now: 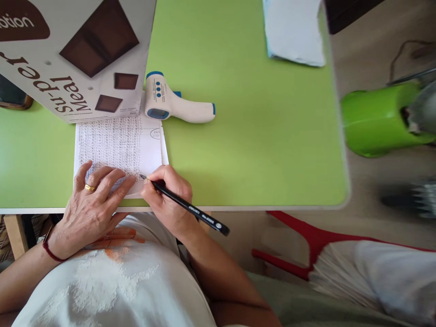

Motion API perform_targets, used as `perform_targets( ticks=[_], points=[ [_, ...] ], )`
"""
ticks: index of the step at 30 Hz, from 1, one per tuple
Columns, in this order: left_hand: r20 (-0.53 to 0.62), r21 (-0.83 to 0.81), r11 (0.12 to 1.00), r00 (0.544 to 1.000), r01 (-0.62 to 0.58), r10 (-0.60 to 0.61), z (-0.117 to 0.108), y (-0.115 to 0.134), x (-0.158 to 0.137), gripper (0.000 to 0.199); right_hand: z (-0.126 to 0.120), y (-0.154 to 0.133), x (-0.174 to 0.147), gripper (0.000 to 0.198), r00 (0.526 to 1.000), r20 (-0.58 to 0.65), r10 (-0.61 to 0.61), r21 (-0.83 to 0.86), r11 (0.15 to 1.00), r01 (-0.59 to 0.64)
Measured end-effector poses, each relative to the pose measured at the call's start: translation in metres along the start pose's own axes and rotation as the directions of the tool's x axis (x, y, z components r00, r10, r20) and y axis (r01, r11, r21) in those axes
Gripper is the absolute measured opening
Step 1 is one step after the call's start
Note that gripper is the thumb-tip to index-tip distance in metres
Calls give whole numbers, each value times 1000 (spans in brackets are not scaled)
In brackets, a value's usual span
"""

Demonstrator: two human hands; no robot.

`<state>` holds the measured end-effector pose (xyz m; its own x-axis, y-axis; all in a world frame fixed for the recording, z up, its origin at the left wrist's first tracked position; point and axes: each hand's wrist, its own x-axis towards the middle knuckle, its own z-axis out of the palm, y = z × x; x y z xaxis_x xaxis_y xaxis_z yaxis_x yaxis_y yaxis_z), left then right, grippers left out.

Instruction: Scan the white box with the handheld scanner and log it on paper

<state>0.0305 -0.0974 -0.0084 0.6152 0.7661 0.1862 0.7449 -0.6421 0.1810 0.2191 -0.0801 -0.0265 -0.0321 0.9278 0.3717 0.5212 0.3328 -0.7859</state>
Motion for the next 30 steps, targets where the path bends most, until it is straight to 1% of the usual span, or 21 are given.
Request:
perform_targets(
  ticks=[3,5,9,11,13,14,16,18,19,20,21,22,23,24,25,26,27,29,30],
  points=[
    [5,7,1000,1000,1,-1,0,0,0,46,-1,0,0,13,1000,12,-7,-17,1000,7],
    [5,4,1000,1000,-3,3,-1,0,0,46,0,1,-1,13,1000,-9,-16,-18,1000,16],
    [-11,0,1000,1000,-8,8,-1,-1,0,47,1,0,-8,9,990,-135,-30,18,999,33],
    [-14,0,1000,1000,-9,9,0,-1,0,47,0,-1,-11,8,980,-196,-48,-1,999,49],
    [-14,-17,1000,1000,-10,10,0,-2,0,46,-3,-2,-9,15,973,-210,-100,-45,995,93],
    [-18,-43,999,1000,-13,12,-1,-2,0,45,-5,-1,-6,20,970,-196,-140,-74,989,128],
    [-41,-150,989,999,-14,8,-6,-3,-2,48,-11,3,3,26,960,-142,-241,-142,965,221],
    [-85,-290,957,995,22,-48,-17,-6,-4,55,-19,11,15,30,934,-74,-348,-219,920,326],
    [-119,-355,933,987,58,-106,-24,-9,-4,59,-23,17,22,31,918,-32,-396,-255,891,376],
    [-165,-407,907,967,111,-192,-32,-14,-4,63,-26,24,28,32,902,23,-431,-285,862,419],
    [-228,-445,881,931,160,-284,-40,-21,-3,66,-30,31,34,32,887,87,-453,-313,833,456],
    [-286,-503,840,877,205,-386,-48,-31,0,68,-33,38,39,32,874,155,-461,-341,805,486],
    [-303,-570,782,820,252,-485,-55,-42,5,67,-35,45,44,31,860,220,-461,-371,776,511],
    [-323,-616,751,793,238,-516,-61,-56,12,66,-36,50,48,32,845,278,-457,-398,746,534],
    [-381,-655,733,757,183,-530,-67,-70,21,64,-37,55,52,33,831,324,-452,-425,716,555],
    [-391,-712,688,737,137,-551,-70,-85,32,62,-37,58,55,34,819,363,-444,-449,687,571],
    [-355,-786,611,740,96,-572,-73,-98,44,60,-36,61,57,35,809,396,-434,-469,662,584],
    [-330,-901,431,738,-58,-589,-73,-121,67,64,-34,62,60,37,796,448,-407,-496,628,600],
    [-318,-926,360,754,-116,-574,-71,-128,78,65,-33,61,61,36,791,465,-397,-505,615,605]
  ],
)
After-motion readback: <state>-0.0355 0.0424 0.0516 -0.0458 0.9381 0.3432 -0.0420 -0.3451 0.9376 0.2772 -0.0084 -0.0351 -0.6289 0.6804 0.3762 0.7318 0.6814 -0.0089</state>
